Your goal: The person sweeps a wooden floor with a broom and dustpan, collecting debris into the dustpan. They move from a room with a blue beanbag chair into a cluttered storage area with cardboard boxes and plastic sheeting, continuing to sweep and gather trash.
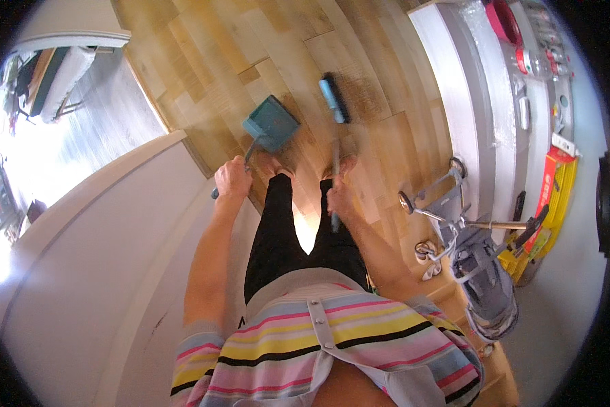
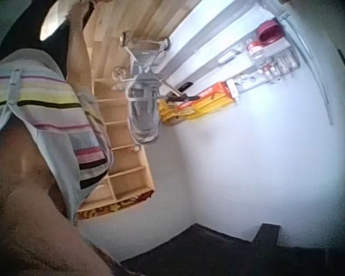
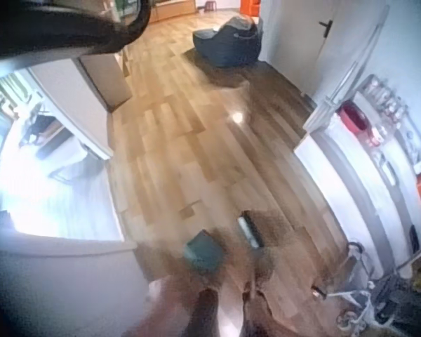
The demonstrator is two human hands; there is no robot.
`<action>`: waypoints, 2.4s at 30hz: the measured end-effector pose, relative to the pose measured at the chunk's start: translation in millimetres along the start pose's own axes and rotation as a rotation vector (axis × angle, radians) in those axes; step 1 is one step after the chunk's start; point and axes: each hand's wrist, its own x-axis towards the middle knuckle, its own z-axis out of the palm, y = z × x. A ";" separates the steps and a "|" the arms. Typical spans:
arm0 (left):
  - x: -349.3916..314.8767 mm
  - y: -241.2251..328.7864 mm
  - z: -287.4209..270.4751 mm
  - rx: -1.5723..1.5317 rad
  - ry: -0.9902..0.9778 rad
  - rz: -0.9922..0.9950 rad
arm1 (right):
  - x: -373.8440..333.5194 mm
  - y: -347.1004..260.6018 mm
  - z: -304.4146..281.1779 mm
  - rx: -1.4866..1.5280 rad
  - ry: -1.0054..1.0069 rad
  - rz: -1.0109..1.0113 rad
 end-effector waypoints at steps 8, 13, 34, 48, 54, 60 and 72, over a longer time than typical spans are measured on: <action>0.1 -71.8 18.5 -0.057 0.053 -0.021 | -44.6 -176.2 -72.1 0.308 -0.594 0.411; -22.8 -91.8 24.2 -0.187 0.145 -0.057 | -75.4 -216.6 -117.6 0.469 -0.612 0.537; -38.2 -53.0 12.4 -0.784 0.432 -0.499 | -104.3 -235.8 -116.7 0.376 -0.569 0.592; -38.9 -27.4 60.5 -1.241 0.601 -0.795 | -120.1 -198.2 -158.5 0.156 -0.491 0.515; -31.0 -9.8 37.4 -1.449 0.744 -0.858 | -118.3 -130.5 -196.4 -0.113 -0.512 0.334; -25.5 -48.6 17.3 -1.337 0.941 -0.788 | -117.4 -100.3 -219.8 -0.337 -0.531 0.059; -65.9 -55.9 0.3 -1.137 0.990 -0.755 | -114.0 -258.0 -174.2 0.134 -0.591 0.159</action>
